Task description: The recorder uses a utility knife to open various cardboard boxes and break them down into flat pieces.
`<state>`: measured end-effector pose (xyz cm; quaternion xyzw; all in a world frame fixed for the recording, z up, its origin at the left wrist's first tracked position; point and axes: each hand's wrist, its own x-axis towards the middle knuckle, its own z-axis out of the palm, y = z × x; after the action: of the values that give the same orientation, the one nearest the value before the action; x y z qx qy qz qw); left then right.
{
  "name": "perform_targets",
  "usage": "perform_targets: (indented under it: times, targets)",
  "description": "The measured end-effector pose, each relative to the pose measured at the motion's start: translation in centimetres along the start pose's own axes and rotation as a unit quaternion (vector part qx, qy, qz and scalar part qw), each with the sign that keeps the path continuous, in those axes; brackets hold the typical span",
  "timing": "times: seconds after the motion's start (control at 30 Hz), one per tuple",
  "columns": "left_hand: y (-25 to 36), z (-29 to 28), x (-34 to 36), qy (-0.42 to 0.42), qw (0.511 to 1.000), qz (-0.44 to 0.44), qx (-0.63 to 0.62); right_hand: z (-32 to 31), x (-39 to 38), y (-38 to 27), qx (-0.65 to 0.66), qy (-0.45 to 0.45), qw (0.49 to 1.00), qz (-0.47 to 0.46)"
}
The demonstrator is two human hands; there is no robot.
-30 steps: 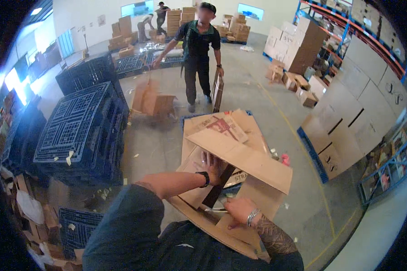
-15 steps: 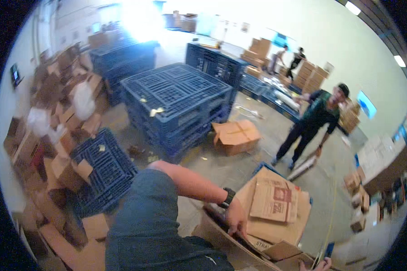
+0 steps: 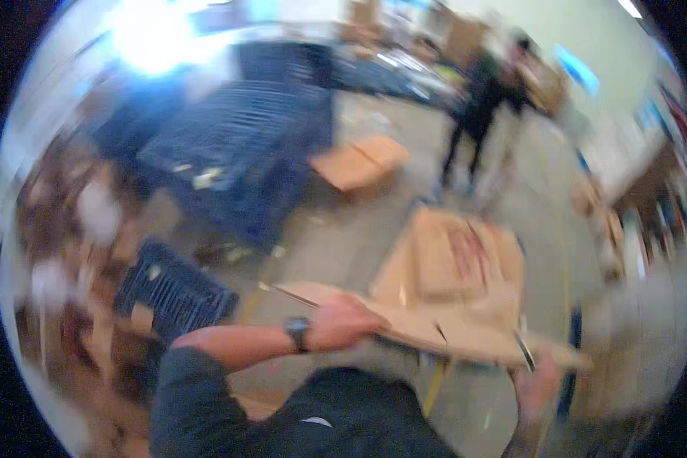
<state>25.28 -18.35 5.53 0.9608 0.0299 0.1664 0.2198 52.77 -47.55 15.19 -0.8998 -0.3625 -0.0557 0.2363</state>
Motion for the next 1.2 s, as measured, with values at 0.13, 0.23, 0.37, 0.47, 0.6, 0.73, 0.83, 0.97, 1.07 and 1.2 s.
perform_targets:
  times: [0.13,0.23,0.37,0.47,0.6,0.73,0.83,0.97,1.07,1.2]
  targets:
    - [3.3,-5.6,5.5,-0.064,0.984,0.041,0.164,0.7,0.4,5.9,-0.127,-0.210,0.959,-0.141]
    - [2.0,-6.2,12.8,-0.101,0.960,0.165,0.203,2.1,-0.5,10.7,0.006,-0.236,0.962,-0.135]
    - [1.1,-3.5,25.7,-0.145,0.913,0.254,0.284,2.2,-0.1,16.7,0.199,-0.204,0.958,-0.044]
    - [1.9,-2.0,36.6,-0.102,0.892,0.325,0.297,0.1,1.7,18.7,0.291,-0.127,0.946,0.061]
    - [5.1,0.8,48.0,-0.016,0.906,0.318,0.280,-2.9,5.4,21.8,0.272,-0.044,0.956,0.100]
    - [6.3,1.4,54.6,0.222,0.911,0.274,0.212,-2.4,12.3,22.8,0.249,0.050,0.964,0.083]
    - [7.5,1.0,54.2,0.217,0.945,0.201,0.142,-1.0,17.5,24.1,0.119,0.140,0.983,0.015]
    - [3.3,2.4,45.4,0.147,0.982,0.000,0.117,4.9,25.7,22.7,0.003,0.142,0.989,0.050]
    - [-1.4,6.1,35.6,0.111,0.983,-0.146,0.011,13.0,31.4,22.4,-0.036,0.129,0.990,0.037]
    - [-2.4,12.2,19.2,-0.017,0.934,-0.356,-0.026,26.7,34.2,20.7,0.016,-0.068,0.989,0.127]
